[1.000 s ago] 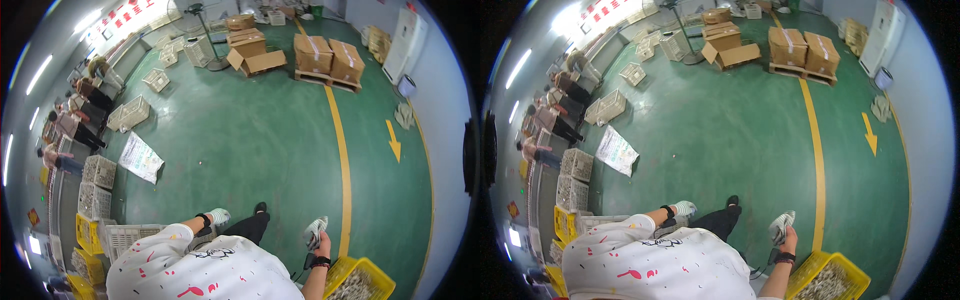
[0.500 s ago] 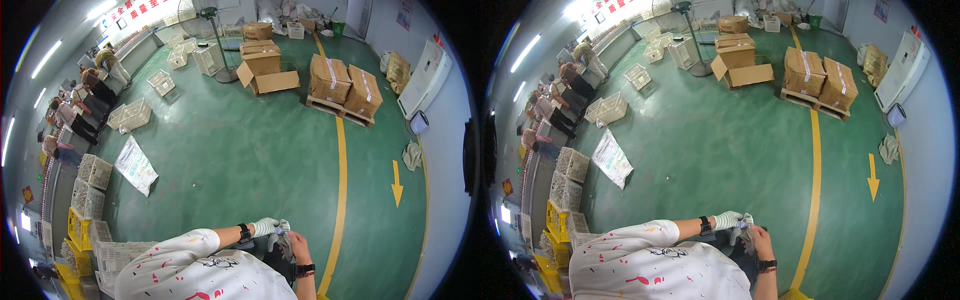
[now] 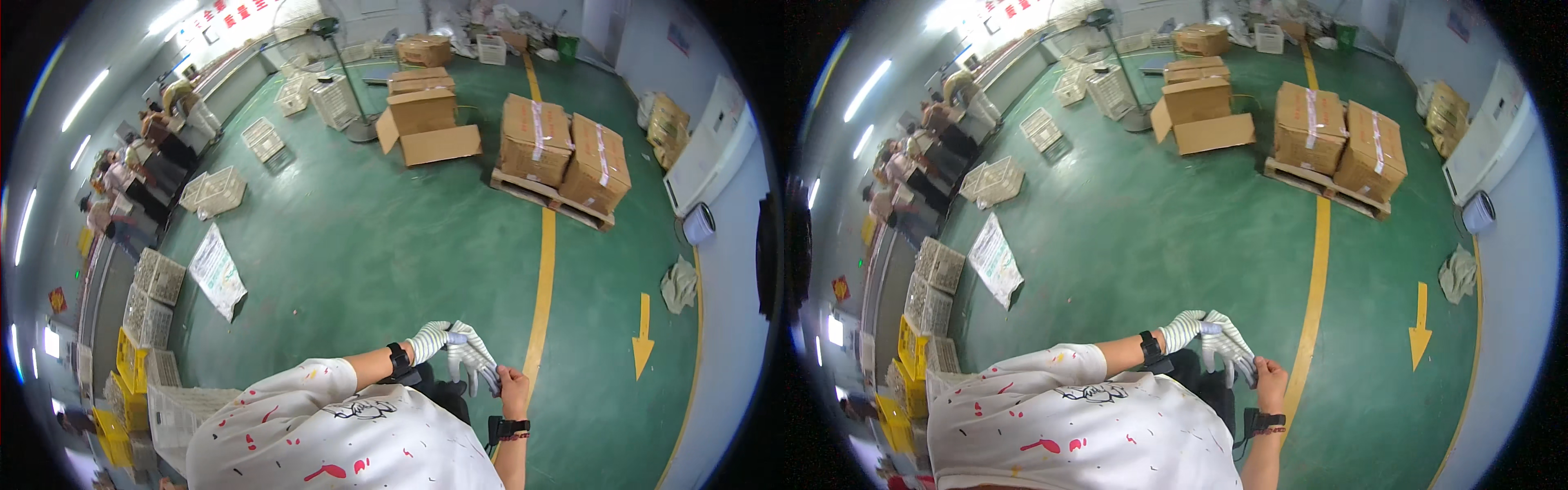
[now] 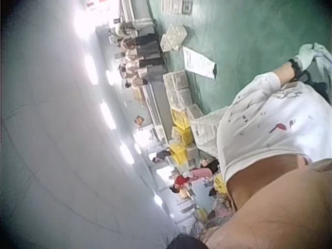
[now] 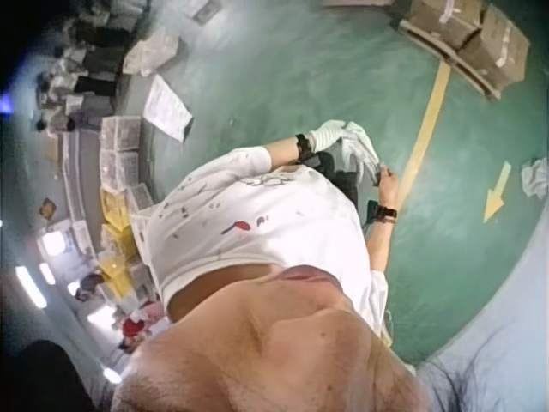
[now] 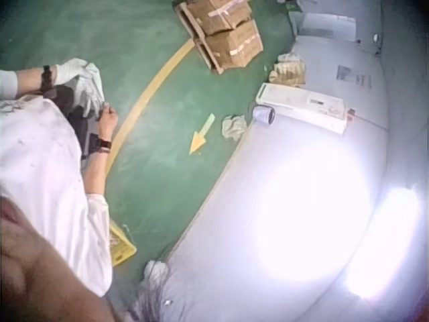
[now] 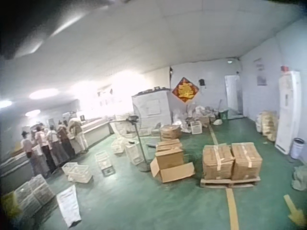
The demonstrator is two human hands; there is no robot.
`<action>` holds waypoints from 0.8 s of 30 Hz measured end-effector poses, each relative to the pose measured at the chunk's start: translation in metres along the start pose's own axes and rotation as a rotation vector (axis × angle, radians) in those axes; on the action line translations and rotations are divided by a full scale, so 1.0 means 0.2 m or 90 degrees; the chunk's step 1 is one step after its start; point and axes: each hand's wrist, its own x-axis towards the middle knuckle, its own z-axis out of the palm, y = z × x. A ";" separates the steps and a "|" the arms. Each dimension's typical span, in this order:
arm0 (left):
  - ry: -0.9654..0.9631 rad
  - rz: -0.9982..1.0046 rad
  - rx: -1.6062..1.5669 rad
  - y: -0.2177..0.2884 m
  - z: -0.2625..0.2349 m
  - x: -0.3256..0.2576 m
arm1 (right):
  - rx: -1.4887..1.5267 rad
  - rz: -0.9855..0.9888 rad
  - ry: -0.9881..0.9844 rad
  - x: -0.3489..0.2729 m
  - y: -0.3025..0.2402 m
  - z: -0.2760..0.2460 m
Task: Assembling small yellow plastic caps onto metal rods at a production line workstation and transporting a crate of the items to a sorting area.
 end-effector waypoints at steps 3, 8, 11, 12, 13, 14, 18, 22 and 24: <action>-0.056 0.004 -0.311 0.09 -0.03 0.08 | -0.008 -0.019 0.002 0.06 -0.16 -0.09; -0.067 0.098 0.254 0.36 0.02 0.40 | -0.484 -0.354 0.349 0.22 0.06 -0.25; -0.258 0.049 0.353 0.44 0.22 0.60 | -0.154 -0.042 0.249 0.17 -0.03 -0.26; -0.312 0.123 0.381 0.43 0.29 0.70 | -0.026 0.035 0.183 0.13 -0.21 -0.25; -0.371 0.314 0.601 0.40 0.32 0.79 | 0.124 0.097 0.130 0.10 -0.40 -0.22; -0.456 0.240 0.630 0.48 0.44 0.77 | 0.188 0.070 0.129 0.06 -0.44 -0.20; -0.690 0.251 0.622 0.58 0.58 0.65 | 0.415 0.080 0.225 -0.06 -0.46 0.05; -0.808 0.202 0.521 0.68 0.75 0.44 | 0.501 0.019 0.536 -0.30 -0.51 0.24; -0.842 0.166 0.607 0.69 0.86 0.27 | 0.433 0.037 0.631 -0.46 -0.47 0.29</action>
